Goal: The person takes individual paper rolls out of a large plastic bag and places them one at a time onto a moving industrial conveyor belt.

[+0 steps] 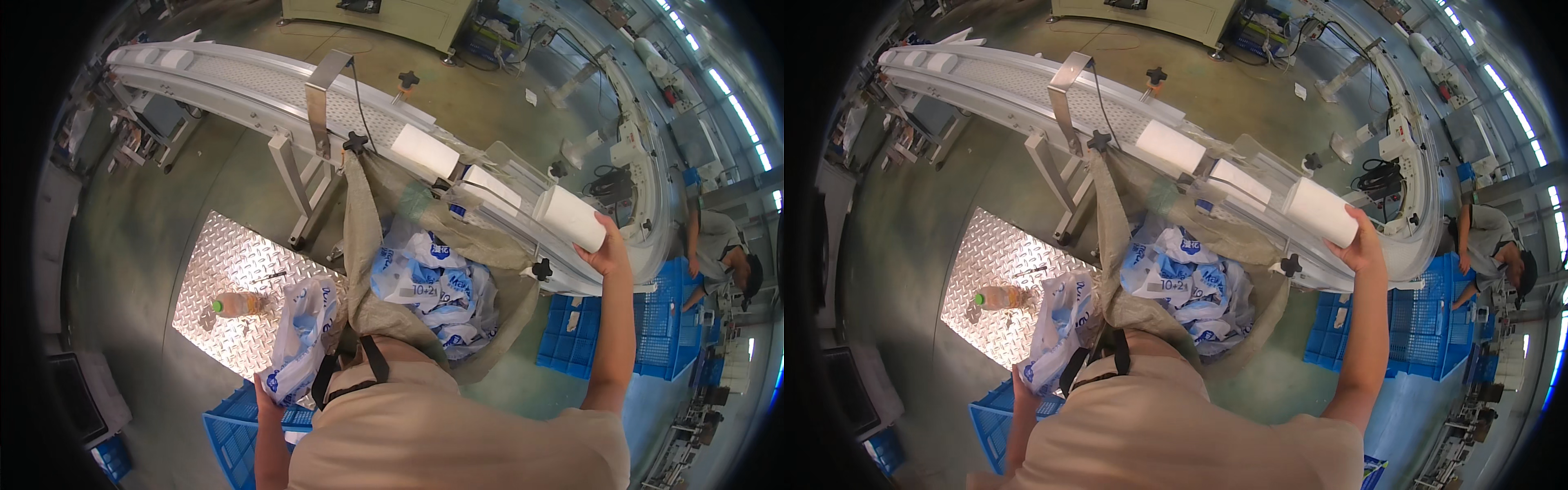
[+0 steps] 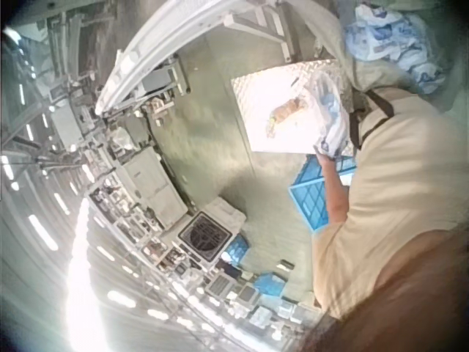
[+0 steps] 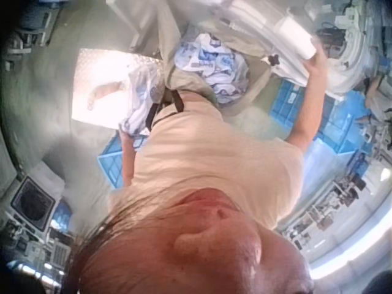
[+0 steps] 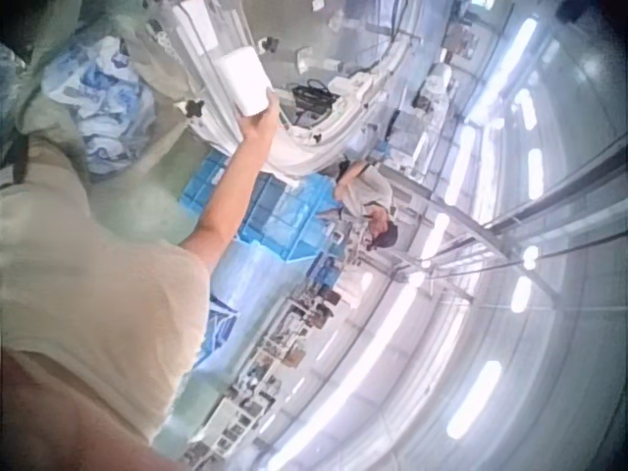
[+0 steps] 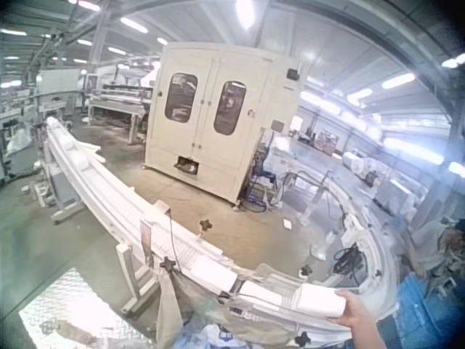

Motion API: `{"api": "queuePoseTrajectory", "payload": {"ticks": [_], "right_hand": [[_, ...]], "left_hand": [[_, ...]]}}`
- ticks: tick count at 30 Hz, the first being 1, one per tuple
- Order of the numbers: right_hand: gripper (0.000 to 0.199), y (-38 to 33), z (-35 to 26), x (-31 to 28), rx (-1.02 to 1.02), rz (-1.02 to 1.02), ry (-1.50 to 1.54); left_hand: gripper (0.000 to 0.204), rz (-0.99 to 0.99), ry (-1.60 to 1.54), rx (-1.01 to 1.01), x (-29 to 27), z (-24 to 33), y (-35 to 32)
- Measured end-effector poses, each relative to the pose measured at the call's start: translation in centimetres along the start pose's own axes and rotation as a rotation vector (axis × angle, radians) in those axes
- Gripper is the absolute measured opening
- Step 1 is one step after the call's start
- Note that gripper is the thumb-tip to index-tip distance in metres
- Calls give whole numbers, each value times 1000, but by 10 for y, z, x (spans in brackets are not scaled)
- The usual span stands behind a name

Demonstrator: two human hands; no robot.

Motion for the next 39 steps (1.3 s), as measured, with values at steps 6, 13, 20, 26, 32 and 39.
{"api": "queuePoseTrajectory", "payload": {"ticks": [6,13,20,26,32,39], "right_hand": [[41,66,20,-37,143,25,-27],[50,58,11,-102,102,89,-114],[71,18,-10,41,-439,216,-998],[63,-64,200,228,81,-856,-557],[34,15,165,171,-704,-189,-903],[53,156,366,198,-802,-779,-2408]], "left_hand": [[49,105,520,-349,39,7,-14],[40,-167,812,-252,180,54,-59],[61,-744,985,-422,396,-7,-62],[38,-511,755,-235,435,-69,29],[50,-449,817,112,375,-48,51],[38,219,869,24,155,-40,38]]}}
Point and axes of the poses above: each hand's wrist, its own y-axis towards the middle knuckle, its own x-axis out of the palm, z = x × y, the point moved 9 cm from there along y, towards the middle knuckle, and after that the axes turned 9 degrees about -z, right-handed, at the moved point
